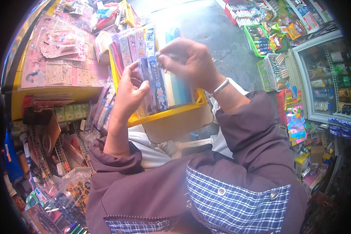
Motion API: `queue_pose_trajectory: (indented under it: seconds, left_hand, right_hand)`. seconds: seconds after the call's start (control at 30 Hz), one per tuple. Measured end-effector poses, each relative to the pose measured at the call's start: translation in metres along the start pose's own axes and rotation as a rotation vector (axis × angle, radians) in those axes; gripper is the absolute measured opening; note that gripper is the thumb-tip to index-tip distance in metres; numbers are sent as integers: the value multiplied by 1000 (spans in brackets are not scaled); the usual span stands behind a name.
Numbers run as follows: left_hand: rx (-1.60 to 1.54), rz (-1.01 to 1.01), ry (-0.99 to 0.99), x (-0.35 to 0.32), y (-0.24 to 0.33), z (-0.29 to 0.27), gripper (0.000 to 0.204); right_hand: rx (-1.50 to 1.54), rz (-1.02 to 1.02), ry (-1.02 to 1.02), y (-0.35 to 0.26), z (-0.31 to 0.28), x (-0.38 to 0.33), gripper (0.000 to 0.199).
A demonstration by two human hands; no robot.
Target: The person sits on the floor and wipes various stationery items with a cloth. They pick up items from a yellow bin, wipe them, and place them back into the bin. The items include rulers, erasers, and other small stationery objects.
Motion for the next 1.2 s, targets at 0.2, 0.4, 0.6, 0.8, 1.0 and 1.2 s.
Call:
queue_pose_trajectory:
  seconds: [0.2,0.4,0.6,0.8,1.0,1.2]
  left_hand:
    - [-261,181,-146,-3,17,13,44]
    - [-445,33,-211,-8,21,26,38]
    - [-461,107,-112,-4,20,24,40]
    - [-387,216,-21,-3,18,17,36]
    - [-207,299,44,-4,14,15,33]
    - [-49,272,104,-5,14,13,34]
  right_hand:
    - [-390,-240,-59,-16,32,2,15]
    - [-393,-185,84,-7,17,11,15]
    - [-357,-187,-73,-10,22,8,13]
    - [76,38,-34,-9,11,4,14]
    - [95,27,-23,-3,7,7,25]
    - [-43,-21,-23,-1,4,4,19]
Point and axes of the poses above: each hand's wrist, its own x-axis towards the middle knuckle, its own z-axis out of the palm, y = z × x, the point moved 5 cm from there along x, towards the middle knuckle, and after that the axes turned 12 degrees about -y, right-handed, at the moved point
